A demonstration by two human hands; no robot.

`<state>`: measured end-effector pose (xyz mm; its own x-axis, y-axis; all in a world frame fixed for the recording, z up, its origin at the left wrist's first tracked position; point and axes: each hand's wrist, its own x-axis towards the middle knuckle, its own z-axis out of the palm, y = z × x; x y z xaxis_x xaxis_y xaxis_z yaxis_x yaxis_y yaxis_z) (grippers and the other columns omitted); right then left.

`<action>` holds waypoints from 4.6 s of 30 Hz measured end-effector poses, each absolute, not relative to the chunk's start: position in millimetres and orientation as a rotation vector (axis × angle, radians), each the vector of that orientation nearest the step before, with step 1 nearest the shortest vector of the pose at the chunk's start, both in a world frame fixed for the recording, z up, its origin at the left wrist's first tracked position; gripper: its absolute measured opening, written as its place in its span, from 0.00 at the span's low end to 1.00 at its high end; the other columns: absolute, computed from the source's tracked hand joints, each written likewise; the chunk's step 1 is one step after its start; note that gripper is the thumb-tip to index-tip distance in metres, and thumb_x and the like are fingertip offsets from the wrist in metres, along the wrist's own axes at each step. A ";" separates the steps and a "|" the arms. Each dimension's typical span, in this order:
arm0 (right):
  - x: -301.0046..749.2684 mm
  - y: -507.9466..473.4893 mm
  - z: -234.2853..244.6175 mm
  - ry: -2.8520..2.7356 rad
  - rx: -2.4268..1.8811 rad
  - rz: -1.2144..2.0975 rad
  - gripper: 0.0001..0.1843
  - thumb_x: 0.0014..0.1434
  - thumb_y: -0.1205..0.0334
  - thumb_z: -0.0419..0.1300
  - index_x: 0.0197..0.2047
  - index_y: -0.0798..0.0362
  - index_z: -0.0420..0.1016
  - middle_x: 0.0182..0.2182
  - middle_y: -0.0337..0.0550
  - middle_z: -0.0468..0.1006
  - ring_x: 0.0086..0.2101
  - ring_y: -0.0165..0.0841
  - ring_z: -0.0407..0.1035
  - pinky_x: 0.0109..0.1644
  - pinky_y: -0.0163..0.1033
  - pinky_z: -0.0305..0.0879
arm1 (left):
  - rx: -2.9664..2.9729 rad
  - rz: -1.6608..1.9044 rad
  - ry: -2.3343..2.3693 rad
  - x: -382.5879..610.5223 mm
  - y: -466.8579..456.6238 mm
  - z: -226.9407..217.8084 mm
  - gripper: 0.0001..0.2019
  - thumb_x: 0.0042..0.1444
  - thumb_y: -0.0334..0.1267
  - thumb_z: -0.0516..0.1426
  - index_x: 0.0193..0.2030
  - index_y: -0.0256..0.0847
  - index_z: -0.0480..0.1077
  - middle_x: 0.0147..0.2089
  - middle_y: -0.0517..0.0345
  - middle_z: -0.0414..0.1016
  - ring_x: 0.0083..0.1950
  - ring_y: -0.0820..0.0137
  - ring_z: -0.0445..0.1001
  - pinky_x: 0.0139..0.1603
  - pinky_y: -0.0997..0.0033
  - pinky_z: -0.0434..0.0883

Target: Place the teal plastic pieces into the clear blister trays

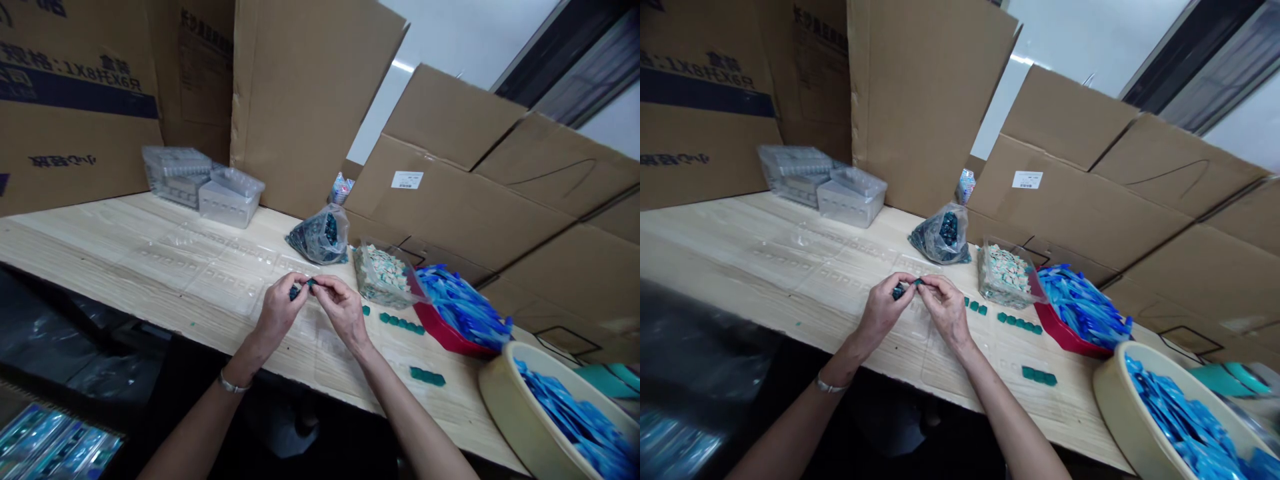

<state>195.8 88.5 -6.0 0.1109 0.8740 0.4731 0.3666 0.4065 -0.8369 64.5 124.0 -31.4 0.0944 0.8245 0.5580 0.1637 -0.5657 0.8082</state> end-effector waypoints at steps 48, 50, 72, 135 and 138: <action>273.4 183.4 -63.6 -1.988 -1.594 0.049 0.08 0.56 0.63 0.58 0.36 0.50 0.78 0.36 0.45 0.79 0.37 0.35 0.72 0.44 0.39 0.64 | 1.672 1.232 0.974 49.4 141.3 -40.8 0.07 0.48 0.41 0.59 0.31 0.41 0.71 0.27 0.60 0.71 0.30 0.71 0.68 0.33 0.73 0.64; 271.0 185.0 -63.9 -2.026 -1.645 0.015 0.07 0.55 0.64 0.59 0.35 0.49 0.79 0.36 0.45 0.79 0.38 0.36 0.71 0.44 0.39 0.63 | 1.537 1.228 0.939 49.4 140.6 -37.6 0.08 0.47 0.42 0.60 0.30 0.40 0.71 0.27 0.60 0.70 0.30 0.72 0.67 0.30 0.75 0.64; 168.7 107.3 -4.6 -2.010 -1.256 0.131 0.09 0.55 0.64 0.57 0.40 0.49 0.74 0.36 0.45 0.71 0.40 0.37 0.64 0.47 0.44 0.61 | 0.289 1.168 0.361 58.1 136.2 -25.6 0.07 0.57 0.37 0.52 0.35 0.37 0.68 0.32 0.57 0.69 0.35 0.76 0.69 0.38 0.76 0.68; 198.7 87.1 10.0 -0.927 -0.861 1.346 0.14 0.42 0.67 0.69 0.33 0.52 0.71 0.27 0.35 0.73 0.26 0.25 0.66 0.33 0.30 0.64 | 0.842 0.954 0.193 59.4 118.9 -25.0 0.07 0.54 0.37 0.57 0.36 0.37 0.63 0.25 0.64 0.60 0.23 0.82 0.54 0.20 0.83 0.50; 199.8 84.6 10.6 -0.969 -0.941 1.279 0.16 0.44 0.64 0.68 0.38 0.53 0.74 0.28 0.37 0.74 0.26 0.25 0.66 0.33 0.31 0.63 | 0.863 0.955 0.221 58.8 120.4 -27.1 0.08 0.54 0.37 0.58 0.36 0.38 0.62 0.24 0.64 0.60 0.23 0.82 0.55 0.21 0.83 0.51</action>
